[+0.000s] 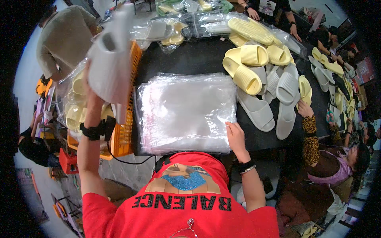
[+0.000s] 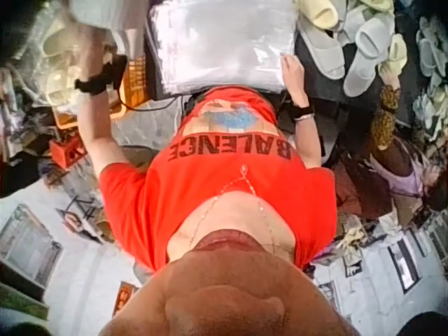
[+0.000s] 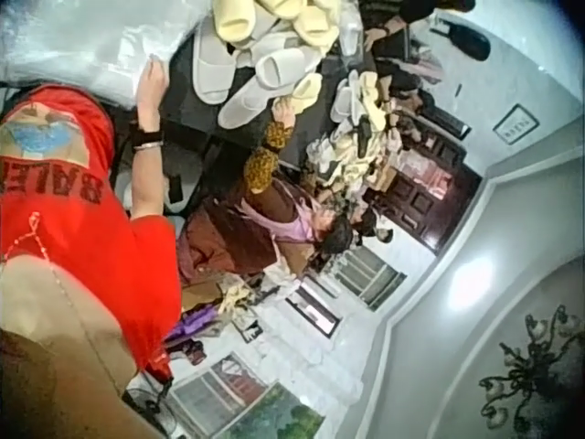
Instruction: Sorting and organizing different colored sandals into plastic packaging in a workshop.
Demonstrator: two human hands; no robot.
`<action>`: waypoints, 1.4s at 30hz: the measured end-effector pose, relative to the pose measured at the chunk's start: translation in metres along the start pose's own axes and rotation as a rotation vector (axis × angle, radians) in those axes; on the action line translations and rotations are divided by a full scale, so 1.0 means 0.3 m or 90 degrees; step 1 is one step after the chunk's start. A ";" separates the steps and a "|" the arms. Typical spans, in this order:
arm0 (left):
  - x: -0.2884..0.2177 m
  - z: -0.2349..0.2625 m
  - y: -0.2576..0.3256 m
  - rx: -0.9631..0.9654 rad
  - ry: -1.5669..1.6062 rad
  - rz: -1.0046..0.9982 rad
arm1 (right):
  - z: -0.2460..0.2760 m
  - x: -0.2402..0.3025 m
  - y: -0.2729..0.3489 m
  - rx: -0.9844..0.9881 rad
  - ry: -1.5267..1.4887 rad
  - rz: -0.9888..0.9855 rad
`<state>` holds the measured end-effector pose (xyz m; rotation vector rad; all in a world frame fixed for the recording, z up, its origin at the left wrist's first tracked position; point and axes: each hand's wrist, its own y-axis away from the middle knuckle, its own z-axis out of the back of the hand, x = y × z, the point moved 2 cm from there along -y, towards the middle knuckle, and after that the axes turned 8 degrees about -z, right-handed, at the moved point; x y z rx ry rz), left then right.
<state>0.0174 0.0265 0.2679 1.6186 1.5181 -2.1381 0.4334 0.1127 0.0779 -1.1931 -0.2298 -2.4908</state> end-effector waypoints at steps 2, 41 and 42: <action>-0.008 -0.140 0.035 0.141 -0.136 -0.005 | -0.022 -0.010 0.005 0.034 -0.010 -0.035; 0.285 -0.478 0.746 0.822 -0.375 -0.065 | -0.119 -0.143 0.147 0.016 0.043 -0.094; 0.290 -0.476 0.749 0.824 -0.369 -0.061 | -0.122 -0.157 0.145 0.010 0.059 -0.084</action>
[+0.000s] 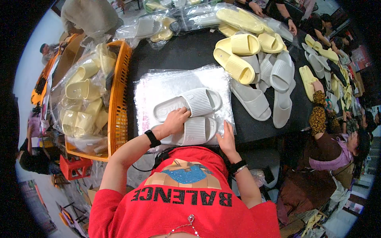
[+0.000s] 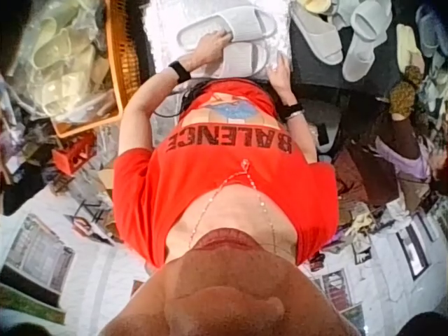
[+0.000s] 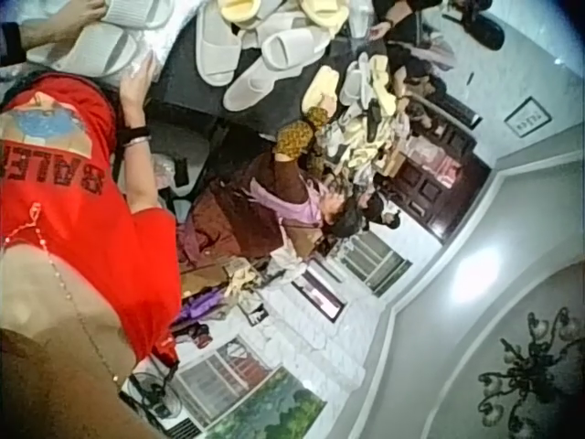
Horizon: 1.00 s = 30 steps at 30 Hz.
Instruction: Sorting and organizing different colored sandals into plastic packaging in a workshop.
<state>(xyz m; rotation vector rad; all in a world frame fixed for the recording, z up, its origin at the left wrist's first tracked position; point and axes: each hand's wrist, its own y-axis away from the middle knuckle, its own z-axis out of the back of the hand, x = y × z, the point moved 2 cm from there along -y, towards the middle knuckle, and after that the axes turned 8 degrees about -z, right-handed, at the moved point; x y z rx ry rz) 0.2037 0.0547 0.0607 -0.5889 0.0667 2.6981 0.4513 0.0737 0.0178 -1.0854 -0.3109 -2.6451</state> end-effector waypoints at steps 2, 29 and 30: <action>0.011 -0.008 0.012 -0.013 0.000 -0.005 | -0.015 -0.033 -0.004 -0.012 0.016 0.009; 0.142 0.147 0.020 -0.115 0.069 0.099 | -0.028 0.102 -0.044 0.035 0.326 0.131; 0.143 0.149 0.021 -0.104 0.074 0.108 | -0.033 0.108 -0.035 0.084 0.319 0.102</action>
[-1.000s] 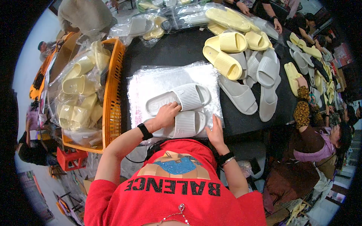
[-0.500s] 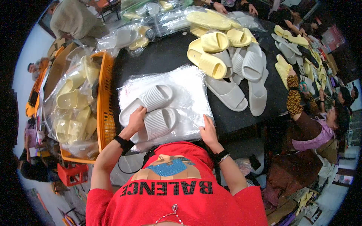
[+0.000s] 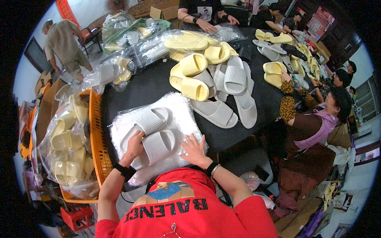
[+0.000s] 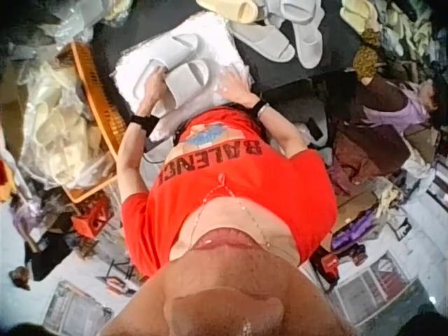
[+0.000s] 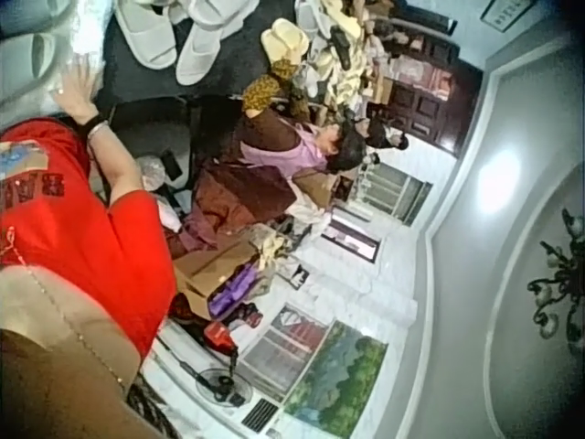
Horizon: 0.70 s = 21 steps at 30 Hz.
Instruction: Sorting and organizing different colored sandals into plastic packaging in a workshop.
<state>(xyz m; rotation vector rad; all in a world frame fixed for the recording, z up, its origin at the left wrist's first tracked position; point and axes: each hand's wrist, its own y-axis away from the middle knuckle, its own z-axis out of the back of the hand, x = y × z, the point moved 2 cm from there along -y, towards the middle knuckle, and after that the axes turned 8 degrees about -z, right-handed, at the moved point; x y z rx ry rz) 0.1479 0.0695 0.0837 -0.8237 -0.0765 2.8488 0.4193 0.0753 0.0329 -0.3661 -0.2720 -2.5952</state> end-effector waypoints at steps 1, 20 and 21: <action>0.001 0.001 0.002 0.012 0.003 0.012 | 0.005 0.005 0.003 0.002 -0.002 0.002; 0.021 -0.179 -0.084 -0.075 -0.078 0.003 | -0.033 -0.021 0.004 0.060 -0.043 0.012; 0.026 -0.184 -0.091 -0.076 -0.090 -0.021 | -0.029 -0.030 0.008 0.061 -0.045 0.001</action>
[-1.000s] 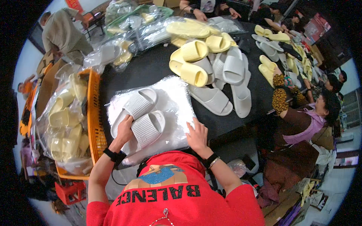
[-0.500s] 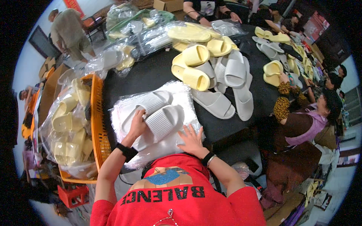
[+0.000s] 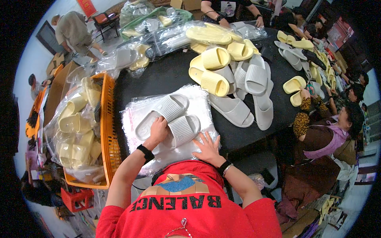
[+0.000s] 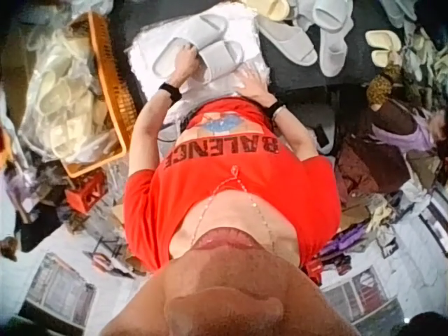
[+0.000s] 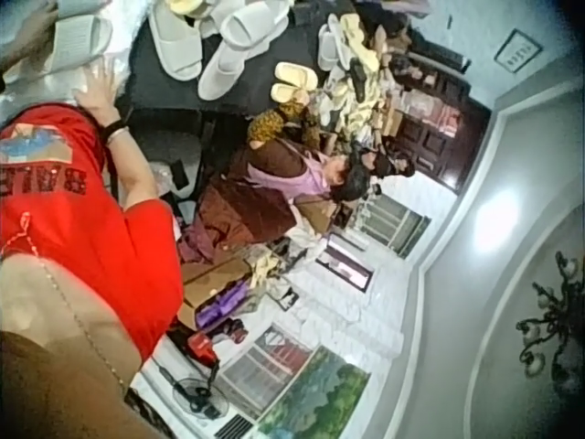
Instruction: Sorting and organizing different colored sandals into plastic packaging in a workshop.
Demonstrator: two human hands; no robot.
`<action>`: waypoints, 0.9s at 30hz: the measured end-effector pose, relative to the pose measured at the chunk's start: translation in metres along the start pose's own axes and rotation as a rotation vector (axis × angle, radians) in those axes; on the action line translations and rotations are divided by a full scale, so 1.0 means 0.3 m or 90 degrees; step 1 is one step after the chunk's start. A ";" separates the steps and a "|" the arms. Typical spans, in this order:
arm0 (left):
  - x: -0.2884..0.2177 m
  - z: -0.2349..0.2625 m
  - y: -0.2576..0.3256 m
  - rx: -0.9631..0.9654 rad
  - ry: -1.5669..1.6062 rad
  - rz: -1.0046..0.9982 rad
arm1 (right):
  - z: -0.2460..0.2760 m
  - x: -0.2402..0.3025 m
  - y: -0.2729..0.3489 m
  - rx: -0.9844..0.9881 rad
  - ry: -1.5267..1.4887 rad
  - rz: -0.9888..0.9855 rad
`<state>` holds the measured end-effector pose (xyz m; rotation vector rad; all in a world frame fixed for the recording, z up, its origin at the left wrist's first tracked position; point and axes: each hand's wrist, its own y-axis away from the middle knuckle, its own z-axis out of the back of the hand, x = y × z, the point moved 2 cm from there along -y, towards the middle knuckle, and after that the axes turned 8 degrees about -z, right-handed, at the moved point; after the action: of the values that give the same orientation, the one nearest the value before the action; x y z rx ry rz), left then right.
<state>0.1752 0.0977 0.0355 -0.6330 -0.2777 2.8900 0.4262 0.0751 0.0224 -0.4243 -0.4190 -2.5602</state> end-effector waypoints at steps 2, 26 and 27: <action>0.013 0.013 -0.004 -0.004 -0.014 -0.015 | 0.006 -0.008 0.002 0.017 0.017 -0.017; -0.264 0.169 -0.020 0.082 0.121 -0.255 | 0.265 -0.034 -0.073 -0.002 -0.607 -0.130; -0.260 0.173 -0.019 0.055 0.138 -0.257 | 0.278 -0.034 -0.068 -0.074 -0.596 -0.084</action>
<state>0.2235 0.0798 0.1141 -0.7673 -0.2187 2.4129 0.4418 0.1271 0.0896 -1.6910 -0.6204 -2.3573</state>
